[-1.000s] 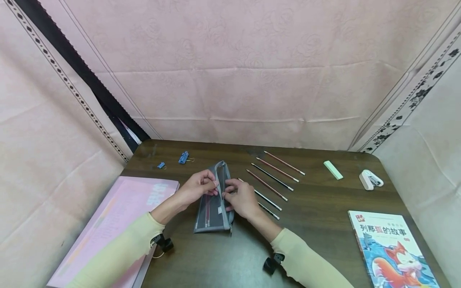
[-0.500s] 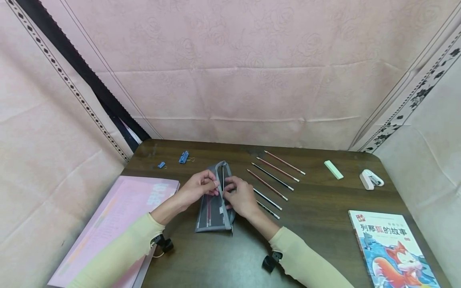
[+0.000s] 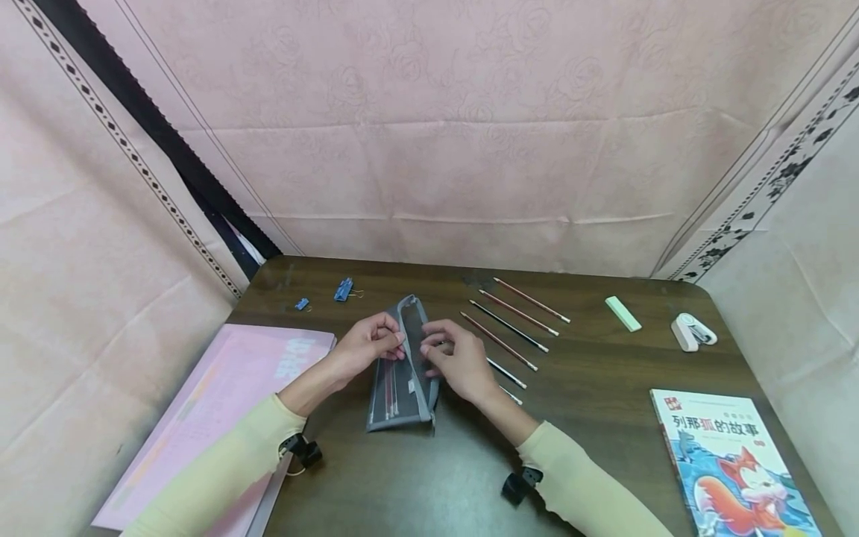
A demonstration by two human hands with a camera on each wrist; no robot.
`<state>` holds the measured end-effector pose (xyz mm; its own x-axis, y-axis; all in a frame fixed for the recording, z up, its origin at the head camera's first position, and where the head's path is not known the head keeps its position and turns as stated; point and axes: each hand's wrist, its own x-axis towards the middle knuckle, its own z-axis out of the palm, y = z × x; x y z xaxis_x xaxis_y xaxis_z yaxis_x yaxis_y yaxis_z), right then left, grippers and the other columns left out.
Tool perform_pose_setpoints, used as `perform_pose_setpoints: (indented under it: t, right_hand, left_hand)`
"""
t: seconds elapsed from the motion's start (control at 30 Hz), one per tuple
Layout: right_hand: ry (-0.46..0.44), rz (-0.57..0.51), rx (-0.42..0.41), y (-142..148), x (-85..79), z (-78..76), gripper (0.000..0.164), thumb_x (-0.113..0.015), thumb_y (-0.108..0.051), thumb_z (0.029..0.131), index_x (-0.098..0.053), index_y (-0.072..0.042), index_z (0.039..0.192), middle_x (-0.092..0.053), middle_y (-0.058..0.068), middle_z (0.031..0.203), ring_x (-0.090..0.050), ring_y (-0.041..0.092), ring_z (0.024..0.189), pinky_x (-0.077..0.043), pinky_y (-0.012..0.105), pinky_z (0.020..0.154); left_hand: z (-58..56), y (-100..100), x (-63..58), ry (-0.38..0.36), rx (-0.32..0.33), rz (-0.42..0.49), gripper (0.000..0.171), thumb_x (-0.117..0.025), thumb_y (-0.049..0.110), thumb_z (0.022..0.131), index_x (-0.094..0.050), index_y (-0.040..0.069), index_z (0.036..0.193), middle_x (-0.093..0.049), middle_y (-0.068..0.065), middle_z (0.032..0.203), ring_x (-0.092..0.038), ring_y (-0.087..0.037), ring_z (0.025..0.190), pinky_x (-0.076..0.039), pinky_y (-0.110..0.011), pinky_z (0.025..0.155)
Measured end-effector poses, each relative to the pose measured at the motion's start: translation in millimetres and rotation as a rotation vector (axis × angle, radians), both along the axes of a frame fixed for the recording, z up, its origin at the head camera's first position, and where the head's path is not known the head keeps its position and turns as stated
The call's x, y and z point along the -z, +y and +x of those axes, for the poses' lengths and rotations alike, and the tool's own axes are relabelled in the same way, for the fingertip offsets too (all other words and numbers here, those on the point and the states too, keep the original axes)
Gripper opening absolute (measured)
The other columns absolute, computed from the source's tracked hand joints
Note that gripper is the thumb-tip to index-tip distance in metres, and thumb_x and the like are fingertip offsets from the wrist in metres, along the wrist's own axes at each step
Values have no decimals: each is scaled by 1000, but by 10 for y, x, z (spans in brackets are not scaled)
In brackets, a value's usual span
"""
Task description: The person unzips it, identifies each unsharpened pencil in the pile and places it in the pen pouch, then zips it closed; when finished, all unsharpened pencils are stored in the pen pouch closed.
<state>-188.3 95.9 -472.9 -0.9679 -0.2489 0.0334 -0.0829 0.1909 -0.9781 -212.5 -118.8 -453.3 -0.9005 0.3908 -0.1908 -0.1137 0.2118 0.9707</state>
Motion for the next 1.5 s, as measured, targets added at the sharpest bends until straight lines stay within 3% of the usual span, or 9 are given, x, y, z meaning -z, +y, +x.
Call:
perform_pose_setpoints:
  t: [0.13, 0.2, 0.4, 0.57, 0.67, 0.83, 0.97, 1.17, 1.5]
  right_hand:
    - [41, -58, 26, 200, -52, -11, 31, -65, -19, 92, -59, -14, 121, -65, 22, 109, -69, 38, 89, -60, 44, 63]
    - [43, -63, 47, 303, -107, -14, 29, -65, -16, 92, -60, -15, 120, -66, 22, 109, -70, 35, 86, -59, 49, 64]
    - [99, 83, 97, 563, -286, 25, 26, -66, -14, 90, -61, -12, 116, -69, 18, 106, -69, 22, 73, -58, 46, 61]
    - [186, 250, 110, 752, -79, -50, 27, -70, -24, 88, -62, -22, 114, -72, 6, 99, -66, 31, 71, -56, 38, 56]
    - [243, 342, 105, 820, -1, -64, 28, -73, -25, 86, -62, -27, 112, -70, -2, 89, -65, 23, 69, -53, 28, 55]
    - [305, 486, 34, 861, 104, -51, 32, -76, -20, 83, -63, -24, 112, -66, -9, 82, -60, 8, 70, -48, 22, 61]
    - [346, 615, -23, 845, 134, -26, 32, -77, -18, 82, -67, -22, 112, -63, -10, 80, -58, 6, 67, -47, 21, 60]
    - [397, 790, -42, 792, 120, 1, 32, -78, -21, 81, -69, -28, 110, -60, -13, 78, -53, 4, 66, -42, 23, 59]
    - [437, 887, -60, 698, 131, 2, 33, -79, -19, 79, -70, -28, 109, -64, -11, 84, -56, 7, 72, -46, 28, 62]
  left_hand:
    - [-1, -22, 12, 8, -8, 0, 16, -59, 19, 96, -53, 6, 104, -69, -10, 90, -69, -19, 84, -54, -49, 90]
    - [2, -31, 17, 15, -7, 1, 16, -59, 18, 96, -53, 5, 104, -69, -11, 90, -69, -19, 84, -54, -50, 90]
    - [-1, -27, 18, 12, 3, -5, 18, -59, 19, 96, -52, 5, 104, -68, -11, 91, -69, -19, 85, -54, -48, 90]
    - [-7, -22, 22, 13, 6, -8, 17, -59, 19, 96, -52, 6, 103, -68, -10, 91, -69, -18, 85, -55, -47, 89]
    - [-8, -21, 20, 10, 7, -13, 16, -59, 19, 96, -52, 6, 104, -68, -10, 91, -69, -18, 85, -55, -46, 89]
    - [-6, -20, 23, 7, 7, -12, 16, -59, 19, 96, -52, 6, 103, -68, -10, 91, -69, -18, 85, -55, -44, 89]
    - [-7, -16, 30, 13, 11, -13, 16, -59, 18, 96, -52, 6, 103, -68, -9, 90, -69, -18, 84, -56, -42, 87]
    - [-5, -11, 21, 17, 10, -17, 15, -59, 18, 96, -52, 6, 103, -68, -9, 90, -69, -18, 84, -56, -41, 86]
    - [10, -21, 0, 5, 10, -20, 15, -58, 18, 97, -52, 6, 104, -68, -10, 91, -69, -19, 86, -55, -45, 89]
